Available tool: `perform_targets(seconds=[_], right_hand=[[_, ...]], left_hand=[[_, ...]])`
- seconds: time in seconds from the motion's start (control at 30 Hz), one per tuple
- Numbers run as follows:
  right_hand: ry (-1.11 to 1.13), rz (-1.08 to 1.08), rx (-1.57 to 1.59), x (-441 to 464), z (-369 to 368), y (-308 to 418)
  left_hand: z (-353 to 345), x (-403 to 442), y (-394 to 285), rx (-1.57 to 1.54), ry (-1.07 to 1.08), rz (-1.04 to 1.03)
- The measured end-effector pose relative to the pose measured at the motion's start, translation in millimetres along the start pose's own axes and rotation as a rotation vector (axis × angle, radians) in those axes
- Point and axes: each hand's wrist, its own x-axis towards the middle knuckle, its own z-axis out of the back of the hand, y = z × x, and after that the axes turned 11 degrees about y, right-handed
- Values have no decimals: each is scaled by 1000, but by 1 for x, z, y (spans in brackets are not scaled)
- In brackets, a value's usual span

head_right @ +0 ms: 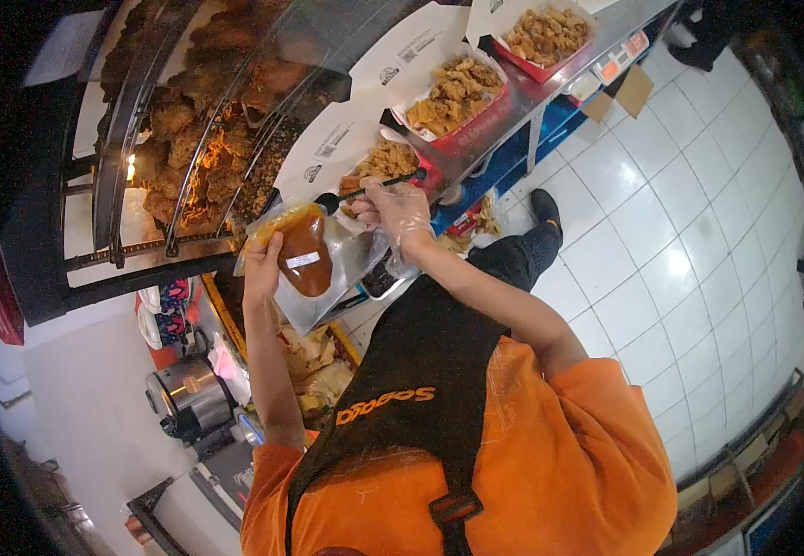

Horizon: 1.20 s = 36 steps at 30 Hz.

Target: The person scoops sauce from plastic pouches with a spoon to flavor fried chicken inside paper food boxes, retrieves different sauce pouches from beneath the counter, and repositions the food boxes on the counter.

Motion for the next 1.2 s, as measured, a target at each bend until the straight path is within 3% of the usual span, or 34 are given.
perform_targets(seconds=[0.27,1.2], right_hand=[[-17,-33,-43,5,4,-2],[-23,-18,-34,7,6,3]], left_hand=[[6,9,-25,200,63,101],[15,18,-26,219,175,82]])
